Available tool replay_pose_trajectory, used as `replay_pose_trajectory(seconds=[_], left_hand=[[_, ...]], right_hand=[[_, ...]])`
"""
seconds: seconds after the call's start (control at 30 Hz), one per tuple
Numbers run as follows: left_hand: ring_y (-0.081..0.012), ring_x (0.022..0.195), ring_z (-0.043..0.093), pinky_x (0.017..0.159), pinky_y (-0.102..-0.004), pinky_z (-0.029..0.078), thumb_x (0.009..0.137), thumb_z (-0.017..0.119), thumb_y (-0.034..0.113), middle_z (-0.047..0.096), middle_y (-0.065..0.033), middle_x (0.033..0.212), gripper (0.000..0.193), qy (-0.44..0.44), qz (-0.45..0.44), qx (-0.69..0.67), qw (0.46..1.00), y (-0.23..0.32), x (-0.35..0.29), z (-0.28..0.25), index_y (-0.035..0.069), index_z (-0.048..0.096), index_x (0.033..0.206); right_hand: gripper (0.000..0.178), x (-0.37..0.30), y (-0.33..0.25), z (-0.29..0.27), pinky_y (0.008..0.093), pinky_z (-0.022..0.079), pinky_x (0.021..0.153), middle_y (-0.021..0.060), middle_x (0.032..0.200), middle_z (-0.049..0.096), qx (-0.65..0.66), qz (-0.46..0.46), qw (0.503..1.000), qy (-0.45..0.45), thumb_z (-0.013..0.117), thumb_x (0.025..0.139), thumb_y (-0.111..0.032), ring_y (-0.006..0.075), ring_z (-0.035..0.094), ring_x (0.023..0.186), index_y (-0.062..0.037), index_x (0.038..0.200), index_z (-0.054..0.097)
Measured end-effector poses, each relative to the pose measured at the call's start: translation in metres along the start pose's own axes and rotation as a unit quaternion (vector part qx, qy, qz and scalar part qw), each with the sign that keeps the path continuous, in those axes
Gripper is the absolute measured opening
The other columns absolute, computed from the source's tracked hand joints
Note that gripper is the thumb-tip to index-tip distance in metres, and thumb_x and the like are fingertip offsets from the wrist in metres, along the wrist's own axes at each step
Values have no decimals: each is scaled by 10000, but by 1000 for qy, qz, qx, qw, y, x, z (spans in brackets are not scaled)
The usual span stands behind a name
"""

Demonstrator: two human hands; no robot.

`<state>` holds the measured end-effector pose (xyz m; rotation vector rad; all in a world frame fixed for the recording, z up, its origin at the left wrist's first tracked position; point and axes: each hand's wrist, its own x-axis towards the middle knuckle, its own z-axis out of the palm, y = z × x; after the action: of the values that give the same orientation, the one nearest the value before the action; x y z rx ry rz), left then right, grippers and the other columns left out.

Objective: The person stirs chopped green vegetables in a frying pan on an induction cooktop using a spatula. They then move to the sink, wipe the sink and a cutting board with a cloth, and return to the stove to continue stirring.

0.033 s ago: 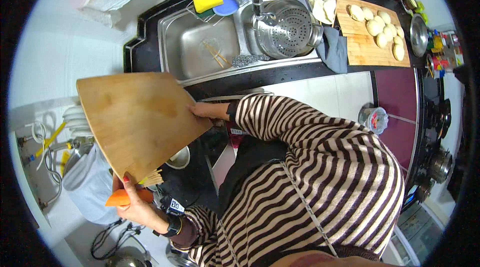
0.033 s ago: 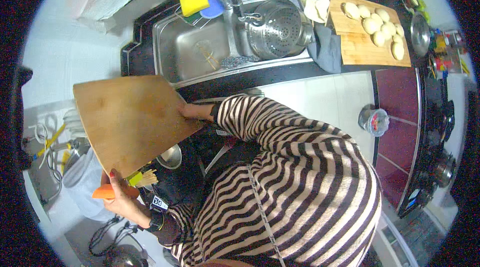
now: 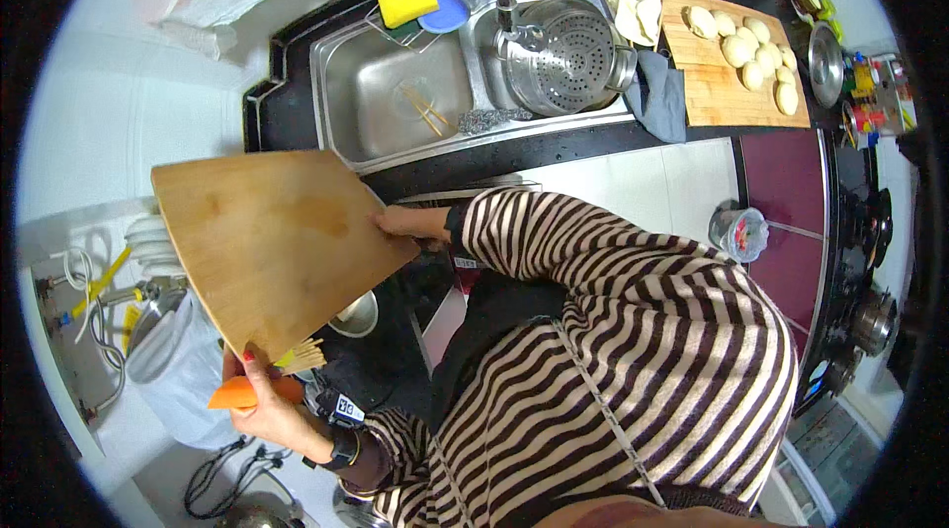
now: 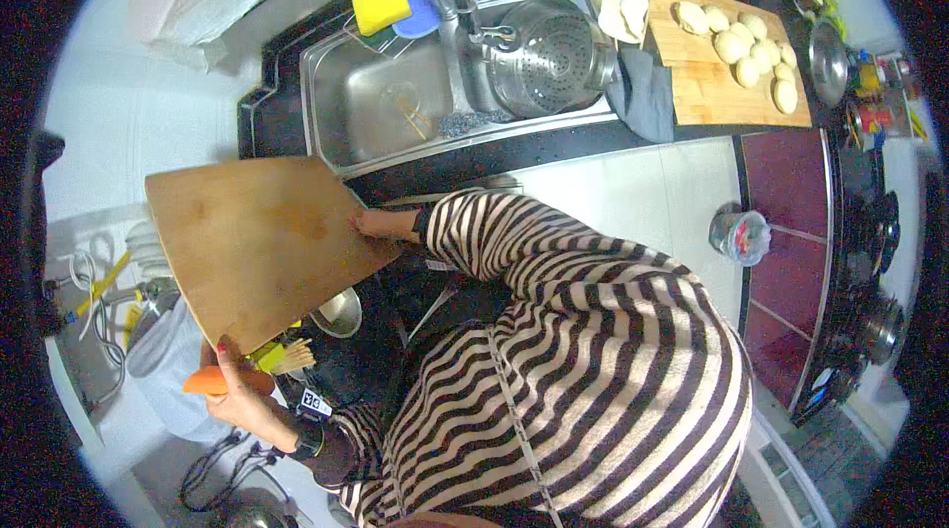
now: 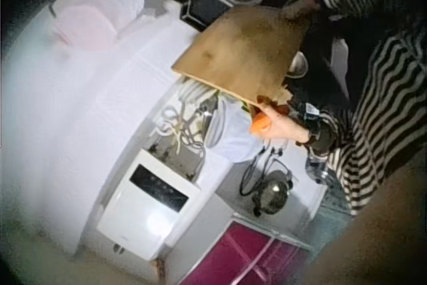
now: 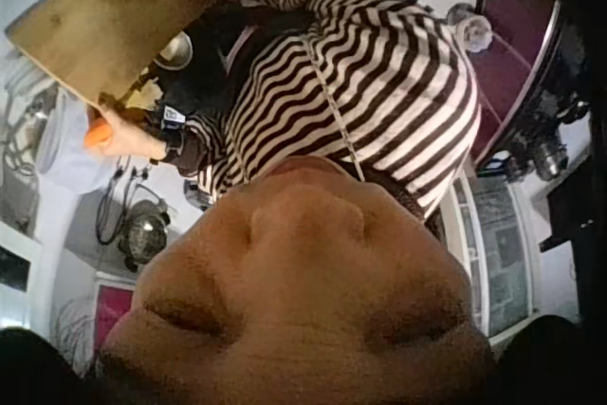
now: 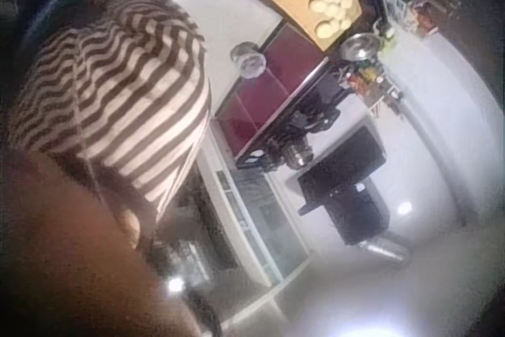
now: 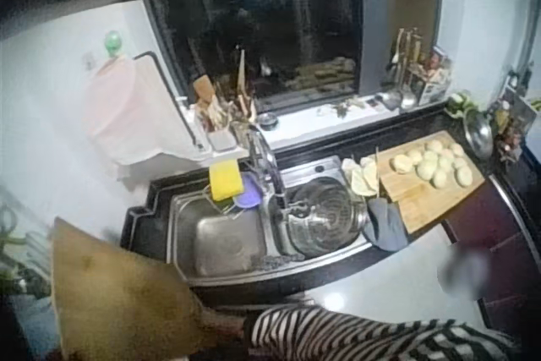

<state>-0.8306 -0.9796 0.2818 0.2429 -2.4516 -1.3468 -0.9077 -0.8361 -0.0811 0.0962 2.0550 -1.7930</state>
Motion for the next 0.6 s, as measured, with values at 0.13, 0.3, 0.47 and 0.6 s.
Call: replay_pose_trajectory(seconds=[0.13,0.3,0.47,0.6], left_hand=[[-95,651,509,571,-224,401,874,675,143,647,-86,877,357,4,11,-19,1000,-16,28,-7,-77,602,1145],[-91,633,499,558,-220,387,875,668,140,651,-86,870,336,15,41,-19,999,-33,54,-19,-69,612,1133],[-120,740,575,607,-228,432,882,662,138,662,-108,944,338,-9,18,-32,999,-41,71,-25,-73,606,1140],[-145,831,602,678,-243,461,889,659,153,658,-121,996,355,-17,18,-63,998,-36,67,-19,-76,595,1154]], right_hand=[[633,15,-7,14,454,507,749,268,984,656,-26,23,999,34,353,955,-491,382,655,892,75,1072,612],[613,24,-24,12,417,506,769,264,944,663,-153,18,988,12,435,935,-494,388,652,875,73,982,664],[449,-50,-60,-66,363,520,774,185,964,686,-81,-101,990,-50,573,912,-350,265,668,836,57,1094,630],[262,-187,-68,-227,316,539,830,133,1008,679,179,-193,965,4,528,943,-110,190,669,891,9,1158,618]])
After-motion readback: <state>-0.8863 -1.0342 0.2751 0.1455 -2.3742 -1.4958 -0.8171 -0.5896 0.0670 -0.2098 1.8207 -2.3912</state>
